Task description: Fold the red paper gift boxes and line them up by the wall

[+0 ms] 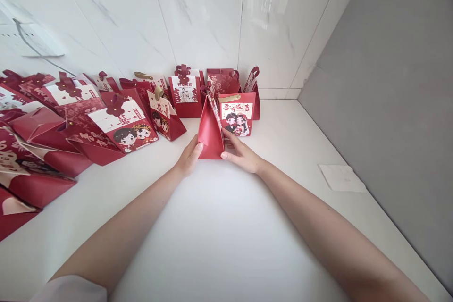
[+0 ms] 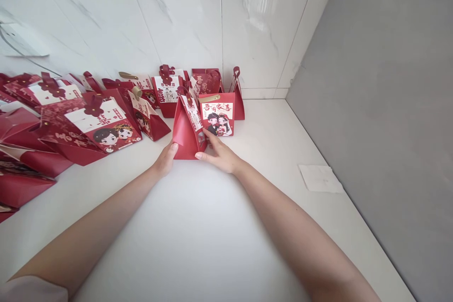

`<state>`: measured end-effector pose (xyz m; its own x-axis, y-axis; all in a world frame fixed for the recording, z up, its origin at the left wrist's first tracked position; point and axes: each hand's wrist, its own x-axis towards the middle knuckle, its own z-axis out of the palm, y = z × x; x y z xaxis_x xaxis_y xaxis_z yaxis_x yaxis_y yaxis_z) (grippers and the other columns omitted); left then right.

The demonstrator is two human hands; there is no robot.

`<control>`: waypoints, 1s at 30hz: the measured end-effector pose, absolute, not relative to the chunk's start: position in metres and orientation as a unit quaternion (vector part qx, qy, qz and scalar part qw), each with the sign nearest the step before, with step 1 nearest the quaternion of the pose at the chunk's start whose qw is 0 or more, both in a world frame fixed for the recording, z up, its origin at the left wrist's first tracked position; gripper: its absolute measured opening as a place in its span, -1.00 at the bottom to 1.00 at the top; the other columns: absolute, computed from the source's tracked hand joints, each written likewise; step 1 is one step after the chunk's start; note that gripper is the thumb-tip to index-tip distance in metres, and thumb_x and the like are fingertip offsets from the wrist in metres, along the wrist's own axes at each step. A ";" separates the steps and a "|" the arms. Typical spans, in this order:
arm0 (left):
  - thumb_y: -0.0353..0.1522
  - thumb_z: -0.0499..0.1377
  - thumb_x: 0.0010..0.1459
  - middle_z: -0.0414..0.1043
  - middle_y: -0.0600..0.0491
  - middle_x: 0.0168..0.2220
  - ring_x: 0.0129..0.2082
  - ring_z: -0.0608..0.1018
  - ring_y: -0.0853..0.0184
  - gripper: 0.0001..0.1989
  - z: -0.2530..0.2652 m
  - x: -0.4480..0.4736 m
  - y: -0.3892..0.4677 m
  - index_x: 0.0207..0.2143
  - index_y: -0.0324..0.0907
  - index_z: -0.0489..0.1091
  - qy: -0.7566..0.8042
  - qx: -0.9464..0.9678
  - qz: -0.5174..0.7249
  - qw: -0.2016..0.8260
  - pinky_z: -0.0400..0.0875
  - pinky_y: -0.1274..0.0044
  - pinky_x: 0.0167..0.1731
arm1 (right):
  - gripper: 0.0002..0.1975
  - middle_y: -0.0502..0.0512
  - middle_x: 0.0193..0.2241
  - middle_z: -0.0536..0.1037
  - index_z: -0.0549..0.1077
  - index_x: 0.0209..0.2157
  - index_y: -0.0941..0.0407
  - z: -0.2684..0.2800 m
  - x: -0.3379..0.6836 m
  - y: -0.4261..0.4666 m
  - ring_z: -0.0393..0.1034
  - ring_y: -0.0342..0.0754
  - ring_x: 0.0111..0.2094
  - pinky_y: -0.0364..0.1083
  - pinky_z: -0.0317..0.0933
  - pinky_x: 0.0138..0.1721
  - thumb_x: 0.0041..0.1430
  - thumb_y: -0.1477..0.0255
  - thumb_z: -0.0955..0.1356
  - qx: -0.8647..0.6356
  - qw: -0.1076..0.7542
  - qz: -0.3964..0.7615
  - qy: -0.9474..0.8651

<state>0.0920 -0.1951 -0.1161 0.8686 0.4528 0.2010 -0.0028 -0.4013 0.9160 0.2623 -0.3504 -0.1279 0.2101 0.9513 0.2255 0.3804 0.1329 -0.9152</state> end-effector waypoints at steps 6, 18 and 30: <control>0.02 -0.10 0.28 0.29 -0.06 0.22 0.20 0.35 0.07 -0.37 -0.116 0.092 -0.196 0.23 -0.16 0.20 0.142 0.809 0.217 0.527 0.32 0.30 0.14 | -0.07 0.16 0.37 0.01 -0.15 0.39 -0.04 -0.127 0.261 -0.351 0.00 0.20 0.33 0.23 0.02 0.28 0.15 -0.01 0.35 -0.593 0.503 0.281 -0.562; 0.01 -0.09 0.29 0.26 -0.04 0.24 0.22 0.34 0.08 -0.39 -0.115 0.092 -0.195 0.24 -0.12 0.19 0.138 0.808 0.216 0.530 0.30 0.29 0.17 | -0.09 0.18 0.36 0.04 -0.11 0.38 0.00 -0.126 0.261 -0.350 0.01 0.18 0.33 0.21 0.04 0.28 0.15 -0.01 0.35 -0.589 0.507 0.278 -0.564; 0.02 -0.09 0.28 0.30 -0.04 0.22 0.20 0.36 0.09 -0.39 -0.115 0.092 -0.195 0.23 -0.12 0.21 0.144 0.810 0.221 0.523 0.32 0.29 0.14 | -0.08 0.20 0.36 0.04 -0.11 0.38 0.01 -0.125 0.261 -0.350 0.03 0.18 0.32 0.20 0.05 0.28 0.15 -0.02 0.35 -0.594 0.506 0.278 -0.560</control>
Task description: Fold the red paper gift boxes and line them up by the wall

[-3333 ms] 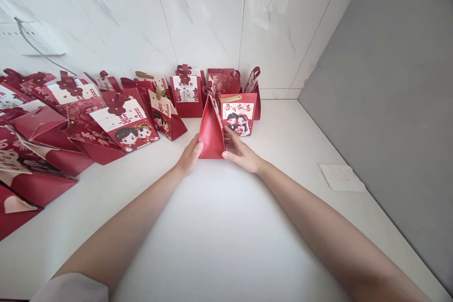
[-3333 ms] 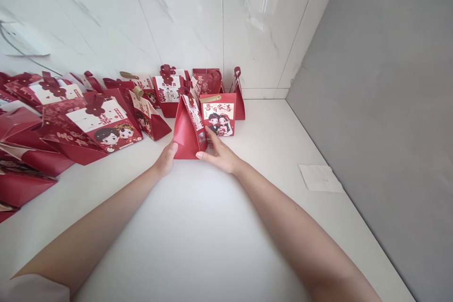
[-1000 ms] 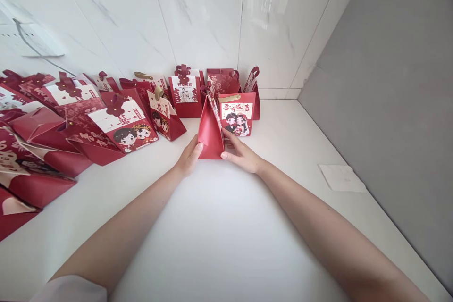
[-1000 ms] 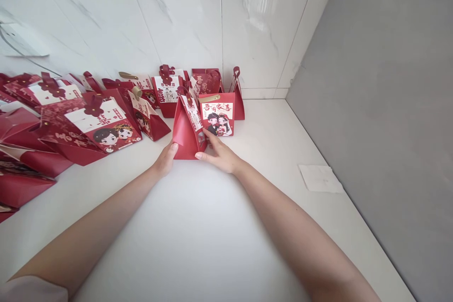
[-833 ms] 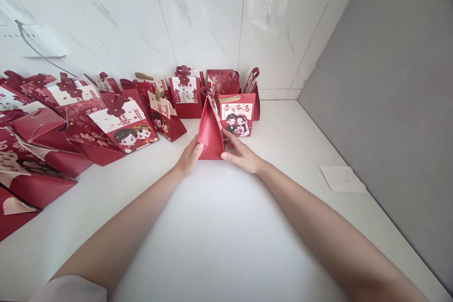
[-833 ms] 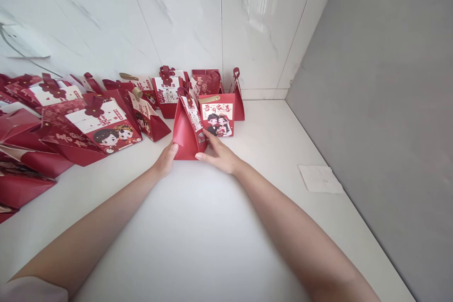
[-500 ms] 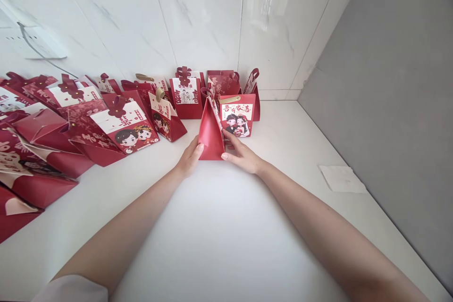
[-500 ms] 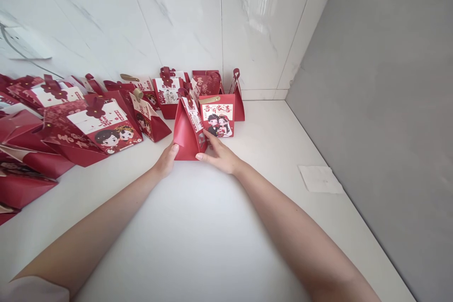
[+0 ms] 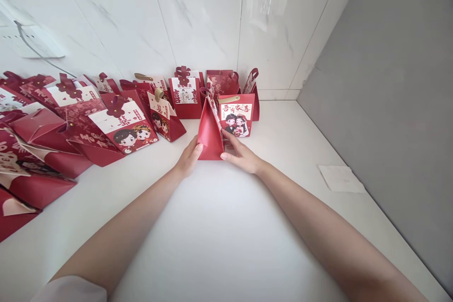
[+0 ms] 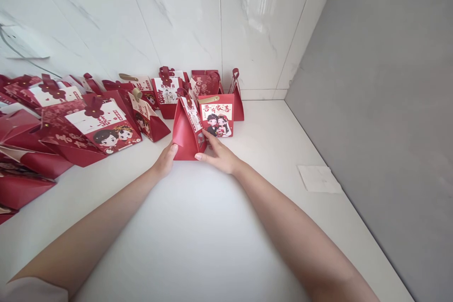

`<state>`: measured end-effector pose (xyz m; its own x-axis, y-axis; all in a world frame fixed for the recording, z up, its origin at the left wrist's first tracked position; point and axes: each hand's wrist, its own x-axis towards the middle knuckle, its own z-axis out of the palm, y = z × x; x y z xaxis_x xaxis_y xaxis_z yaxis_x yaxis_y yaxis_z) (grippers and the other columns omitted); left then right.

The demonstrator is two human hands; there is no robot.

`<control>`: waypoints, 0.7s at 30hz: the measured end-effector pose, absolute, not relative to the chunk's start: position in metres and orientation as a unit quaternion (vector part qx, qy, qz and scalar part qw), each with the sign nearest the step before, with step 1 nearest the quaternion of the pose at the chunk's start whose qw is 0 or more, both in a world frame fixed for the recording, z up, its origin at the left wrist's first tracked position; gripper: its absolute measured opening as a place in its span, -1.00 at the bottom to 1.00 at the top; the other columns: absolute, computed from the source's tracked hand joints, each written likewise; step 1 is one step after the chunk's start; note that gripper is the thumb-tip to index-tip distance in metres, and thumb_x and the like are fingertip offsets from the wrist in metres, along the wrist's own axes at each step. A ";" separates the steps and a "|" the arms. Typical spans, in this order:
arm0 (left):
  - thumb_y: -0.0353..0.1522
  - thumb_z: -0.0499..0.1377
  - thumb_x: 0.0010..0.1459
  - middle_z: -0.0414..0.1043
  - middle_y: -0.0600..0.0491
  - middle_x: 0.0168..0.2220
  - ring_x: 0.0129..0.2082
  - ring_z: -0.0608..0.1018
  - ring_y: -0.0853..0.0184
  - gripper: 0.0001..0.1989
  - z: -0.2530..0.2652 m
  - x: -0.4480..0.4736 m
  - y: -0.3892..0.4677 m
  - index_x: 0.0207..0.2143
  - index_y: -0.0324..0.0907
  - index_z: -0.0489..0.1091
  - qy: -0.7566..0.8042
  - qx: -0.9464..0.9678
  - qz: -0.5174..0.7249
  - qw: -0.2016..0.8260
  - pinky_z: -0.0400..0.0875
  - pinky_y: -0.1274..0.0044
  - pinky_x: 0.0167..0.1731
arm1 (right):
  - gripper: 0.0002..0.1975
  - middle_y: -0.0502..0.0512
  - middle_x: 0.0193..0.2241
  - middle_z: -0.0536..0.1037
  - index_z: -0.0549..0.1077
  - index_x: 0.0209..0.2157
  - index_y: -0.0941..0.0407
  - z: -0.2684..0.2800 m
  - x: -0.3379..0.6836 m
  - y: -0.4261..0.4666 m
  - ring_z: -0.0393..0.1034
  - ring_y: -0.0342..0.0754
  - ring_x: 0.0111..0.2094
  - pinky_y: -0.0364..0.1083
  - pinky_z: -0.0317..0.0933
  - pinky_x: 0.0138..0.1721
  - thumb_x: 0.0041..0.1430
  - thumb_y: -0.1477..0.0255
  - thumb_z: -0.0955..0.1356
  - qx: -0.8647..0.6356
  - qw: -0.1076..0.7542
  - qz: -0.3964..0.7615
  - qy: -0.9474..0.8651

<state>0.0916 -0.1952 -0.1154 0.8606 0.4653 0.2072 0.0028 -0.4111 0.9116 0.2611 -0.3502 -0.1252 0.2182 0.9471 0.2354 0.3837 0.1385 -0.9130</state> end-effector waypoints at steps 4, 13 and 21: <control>0.03 -0.09 0.27 0.30 -0.05 0.21 0.20 0.35 0.09 -0.37 -0.116 0.092 -0.195 0.23 -0.14 0.20 0.142 0.811 0.218 0.524 0.32 0.31 0.14 | -0.08 0.19 0.36 0.04 -0.12 0.38 0.00 -0.126 0.262 -0.350 0.01 0.18 0.33 0.21 0.04 0.28 0.15 -0.01 0.35 -0.592 0.506 0.274 -0.565; 0.04 -0.09 0.26 0.33 -0.05 0.19 0.19 0.37 0.08 -0.36 -0.114 0.092 -0.196 0.23 -0.14 0.20 0.148 0.807 0.215 0.529 0.34 0.30 0.13 | -0.07 0.16 0.36 0.04 -0.15 0.39 -0.04 -0.127 0.262 -0.350 0.01 0.19 0.33 0.23 0.05 0.27 0.15 -0.02 0.35 -0.592 0.504 0.276 -0.565; 0.00 -0.09 0.29 0.26 -0.04 0.24 0.22 0.34 0.09 -0.40 -0.116 0.092 -0.196 0.24 -0.12 0.19 0.143 0.804 0.218 0.534 0.29 0.29 0.17 | -0.07 0.18 0.37 0.02 -0.13 0.38 -0.01 -0.127 0.262 -0.350 -0.01 0.19 0.34 0.21 0.04 0.28 0.15 -0.02 0.35 -0.595 0.502 0.278 -0.563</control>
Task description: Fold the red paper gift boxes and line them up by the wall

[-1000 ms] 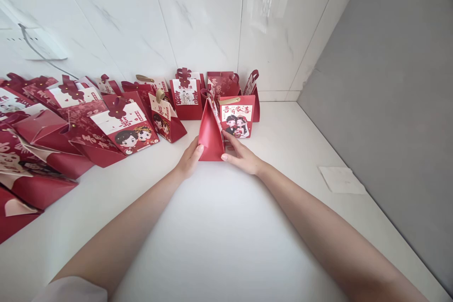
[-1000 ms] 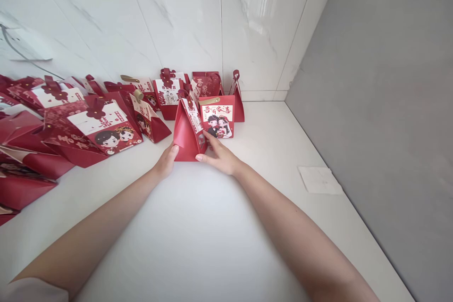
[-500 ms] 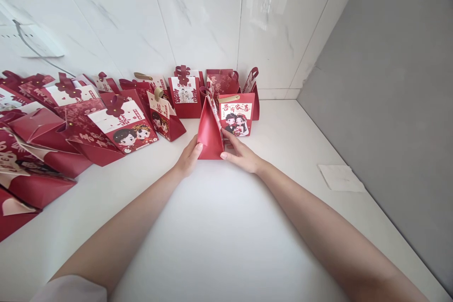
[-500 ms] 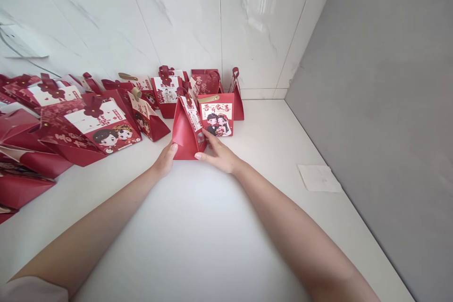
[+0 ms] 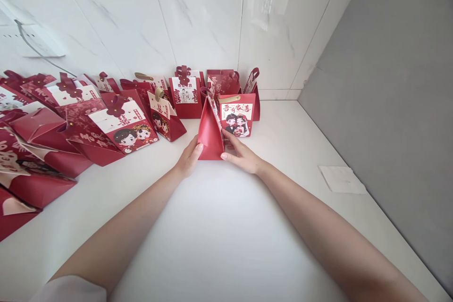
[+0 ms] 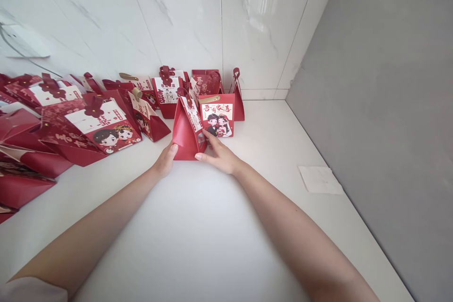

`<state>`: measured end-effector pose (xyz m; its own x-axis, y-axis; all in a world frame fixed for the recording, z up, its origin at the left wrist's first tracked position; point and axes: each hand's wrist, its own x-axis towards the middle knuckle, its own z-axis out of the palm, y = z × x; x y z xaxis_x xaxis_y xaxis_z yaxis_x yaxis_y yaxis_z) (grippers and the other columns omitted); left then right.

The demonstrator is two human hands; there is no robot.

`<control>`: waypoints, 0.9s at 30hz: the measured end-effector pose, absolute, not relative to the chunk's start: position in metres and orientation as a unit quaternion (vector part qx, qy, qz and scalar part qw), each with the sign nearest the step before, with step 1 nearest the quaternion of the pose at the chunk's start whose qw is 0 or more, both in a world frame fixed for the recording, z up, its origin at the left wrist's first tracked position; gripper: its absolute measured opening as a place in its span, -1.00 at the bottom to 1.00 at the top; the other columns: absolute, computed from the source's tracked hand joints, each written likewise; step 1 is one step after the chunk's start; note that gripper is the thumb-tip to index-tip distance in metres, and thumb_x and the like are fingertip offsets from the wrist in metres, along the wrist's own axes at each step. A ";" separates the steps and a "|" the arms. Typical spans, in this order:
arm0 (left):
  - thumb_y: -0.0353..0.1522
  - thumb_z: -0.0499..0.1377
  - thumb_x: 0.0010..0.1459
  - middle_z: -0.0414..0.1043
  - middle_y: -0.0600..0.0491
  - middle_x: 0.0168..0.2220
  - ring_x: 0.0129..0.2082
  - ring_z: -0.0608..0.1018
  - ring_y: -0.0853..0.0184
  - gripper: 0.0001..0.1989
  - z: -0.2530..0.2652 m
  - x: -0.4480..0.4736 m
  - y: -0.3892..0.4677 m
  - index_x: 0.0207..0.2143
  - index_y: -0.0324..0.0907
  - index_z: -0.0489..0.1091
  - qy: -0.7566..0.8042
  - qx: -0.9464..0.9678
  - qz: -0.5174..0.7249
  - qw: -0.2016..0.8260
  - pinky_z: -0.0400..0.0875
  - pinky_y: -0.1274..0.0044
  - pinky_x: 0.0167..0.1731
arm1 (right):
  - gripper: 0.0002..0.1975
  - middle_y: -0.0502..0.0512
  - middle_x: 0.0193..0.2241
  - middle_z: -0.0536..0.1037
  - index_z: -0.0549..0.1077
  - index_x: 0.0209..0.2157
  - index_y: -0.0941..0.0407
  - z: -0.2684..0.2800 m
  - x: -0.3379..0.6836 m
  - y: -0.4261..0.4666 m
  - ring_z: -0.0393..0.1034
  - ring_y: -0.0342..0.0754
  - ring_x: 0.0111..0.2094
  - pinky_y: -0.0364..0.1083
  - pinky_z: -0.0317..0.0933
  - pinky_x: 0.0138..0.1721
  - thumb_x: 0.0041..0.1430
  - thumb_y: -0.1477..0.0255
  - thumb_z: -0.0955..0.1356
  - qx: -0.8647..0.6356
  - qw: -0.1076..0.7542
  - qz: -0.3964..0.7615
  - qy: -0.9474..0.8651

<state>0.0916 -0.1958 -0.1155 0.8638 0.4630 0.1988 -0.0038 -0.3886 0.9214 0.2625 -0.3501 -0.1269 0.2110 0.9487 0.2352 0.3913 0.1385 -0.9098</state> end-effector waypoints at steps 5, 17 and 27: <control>0.01 -0.09 0.29 0.25 -0.03 0.25 0.21 0.34 0.11 -0.40 -0.114 0.092 -0.196 0.24 -0.11 0.18 0.139 0.807 0.216 0.532 0.28 0.31 0.18 | -0.08 0.19 0.37 0.01 -0.12 0.38 0.00 -0.127 0.262 -0.350 0.00 0.17 0.33 0.19 0.05 0.28 0.15 -0.01 0.36 -0.593 0.504 0.279 -0.562; 0.03 -0.09 0.27 0.29 -0.05 0.22 0.13 0.42 0.11 -0.36 -0.115 0.092 -0.196 0.25 -0.12 0.17 0.146 0.808 0.220 0.527 0.32 0.31 0.14 | -0.08 0.18 0.37 0.02 -0.13 0.38 -0.02 -0.128 0.263 -0.349 0.00 0.18 0.34 0.21 0.04 0.28 0.16 0.00 0.35 -0.592 0.503 0.280 -0.565; 0.01 -0.09 0.28 0.28 -0.04 0.23 0.15 0.41 0.10 -0.38 -0.114 0.092 -0.196 0.25 -0.11 0.17 0.142 0.807 0.224 0.527 0.31 0.30 0.15 | -0.08 0.17 0.37 0.00 -0.14 0.39 -0.03 -0.129 0.263 -0.348 0.00 0.18 0.34 0.21 0.05 0.28 0.16 -0.01 0.35 -0.594 0.500 0.279 -0.566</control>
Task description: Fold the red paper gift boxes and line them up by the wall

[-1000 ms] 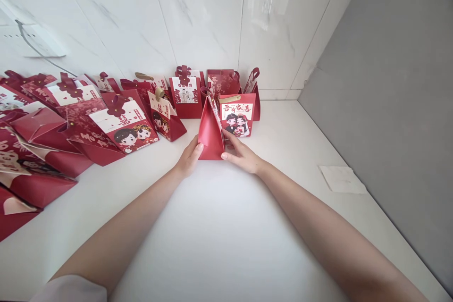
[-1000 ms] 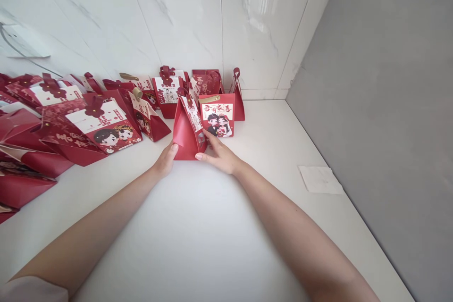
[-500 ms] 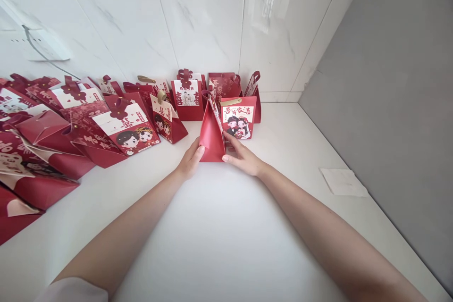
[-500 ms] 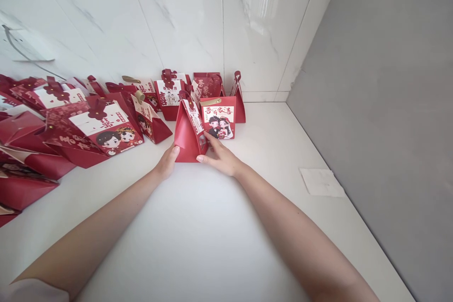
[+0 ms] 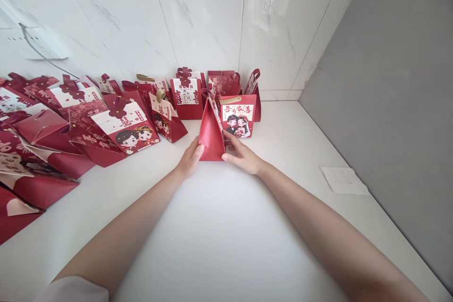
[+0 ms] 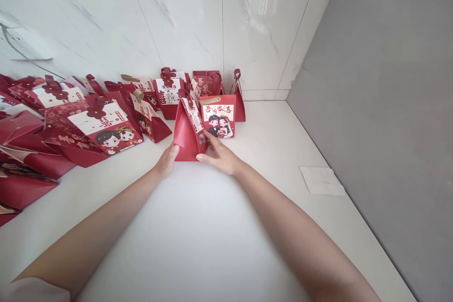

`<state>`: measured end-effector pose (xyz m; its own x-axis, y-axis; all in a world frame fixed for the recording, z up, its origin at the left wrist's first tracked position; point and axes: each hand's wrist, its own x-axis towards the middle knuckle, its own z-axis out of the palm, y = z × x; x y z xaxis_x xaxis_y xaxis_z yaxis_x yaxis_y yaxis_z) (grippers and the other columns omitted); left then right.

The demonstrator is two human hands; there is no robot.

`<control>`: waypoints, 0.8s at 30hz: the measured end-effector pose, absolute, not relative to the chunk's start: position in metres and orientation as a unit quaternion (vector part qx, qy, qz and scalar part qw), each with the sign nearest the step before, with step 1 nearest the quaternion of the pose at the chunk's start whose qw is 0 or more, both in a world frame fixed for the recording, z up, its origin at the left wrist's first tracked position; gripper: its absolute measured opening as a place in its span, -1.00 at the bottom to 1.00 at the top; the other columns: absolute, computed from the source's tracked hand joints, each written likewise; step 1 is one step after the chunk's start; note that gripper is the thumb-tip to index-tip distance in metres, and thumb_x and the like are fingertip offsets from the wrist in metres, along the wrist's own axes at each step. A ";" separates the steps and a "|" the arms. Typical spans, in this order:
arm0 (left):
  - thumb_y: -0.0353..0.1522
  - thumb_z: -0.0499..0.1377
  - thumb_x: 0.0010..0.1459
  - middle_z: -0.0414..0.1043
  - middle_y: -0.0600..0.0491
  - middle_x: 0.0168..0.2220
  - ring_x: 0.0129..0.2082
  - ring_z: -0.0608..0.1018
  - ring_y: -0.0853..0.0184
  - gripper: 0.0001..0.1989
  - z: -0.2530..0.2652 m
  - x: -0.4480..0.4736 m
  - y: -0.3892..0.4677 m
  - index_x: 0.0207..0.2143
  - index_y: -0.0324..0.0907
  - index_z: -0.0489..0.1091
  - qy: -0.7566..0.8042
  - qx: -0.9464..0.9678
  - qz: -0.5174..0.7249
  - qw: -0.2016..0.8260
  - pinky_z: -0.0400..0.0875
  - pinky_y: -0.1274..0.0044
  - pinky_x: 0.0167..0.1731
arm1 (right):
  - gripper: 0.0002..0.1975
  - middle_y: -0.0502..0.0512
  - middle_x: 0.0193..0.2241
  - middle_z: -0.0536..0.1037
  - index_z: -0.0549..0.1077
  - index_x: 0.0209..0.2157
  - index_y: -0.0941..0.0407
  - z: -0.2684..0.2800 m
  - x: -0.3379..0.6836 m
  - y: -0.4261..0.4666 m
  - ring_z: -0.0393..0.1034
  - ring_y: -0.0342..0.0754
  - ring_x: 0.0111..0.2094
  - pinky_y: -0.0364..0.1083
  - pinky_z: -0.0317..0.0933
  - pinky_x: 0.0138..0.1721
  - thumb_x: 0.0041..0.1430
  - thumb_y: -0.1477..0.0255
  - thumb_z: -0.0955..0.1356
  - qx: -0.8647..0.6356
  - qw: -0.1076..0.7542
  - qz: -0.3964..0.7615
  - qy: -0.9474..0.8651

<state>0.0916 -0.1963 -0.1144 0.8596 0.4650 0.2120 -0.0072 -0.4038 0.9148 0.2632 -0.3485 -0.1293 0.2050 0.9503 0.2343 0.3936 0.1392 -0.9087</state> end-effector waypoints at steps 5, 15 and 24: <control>0.03 -0.10 0.27 0.30 -0.06 0.22 0.13 0.42 0.10 -0.36 -0.112 0.092 -0.197 0.24 -0.13 0.18 0.145 0.807 0.215 0.531 0.33 0.31 0.13 | -0.08 0.16 0.37 0.02 -0.13 0.38 -0.04 -0.128 0.263 -0.349 -0.01 0.19 0.34 0.22 0.05 0.27 0.15 -0.01 0.35 -0.594 0.501 0.279 -0.565; 0.02 -0.07 0.27 0.34 -0.06 0.17 0.08 0.46 0.09 -0.40 -0.113 0.092 -0.198 0.20 -0.13 0.24 0.139 0.798 0.228 0.540 0.36 0.29 0.09 | -0.07 0.18 0.37 0.01 -0.13 0.38 0.00 -0.128 0.263 -0.349 0.00 0.18 0.34 0.20 0.05 0.28 0.15 -0.01 0.35 -0.593 0.501 0.278 -0.565; 0.02 -0.08 0.27 0.32 -0.04 0.19 0.15 0.41 0.10 -0.39 -0.109 0.091 -0.200 0.22 -0.12 0.21 0.138 0.803 0.216 0.538 0.35 0.32 0.12 | -0.09 0.16 0.37 0.02 -0.12 0.38 -0.04 -0.129 0.263 -0.349 -0.01 0.18 0.34 0.22 0.05 0.28 0.15 -0.01 0.35 -0.595 0.501 0.278 -0.564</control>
<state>0.0911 -0.1996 -0.1093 0.8686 0.4539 0.1988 -0.0116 -0.3824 0.9239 0.2629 -0.3492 -0.1285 0.2095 0.9495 0.2337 0.3919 0.1374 -0.9097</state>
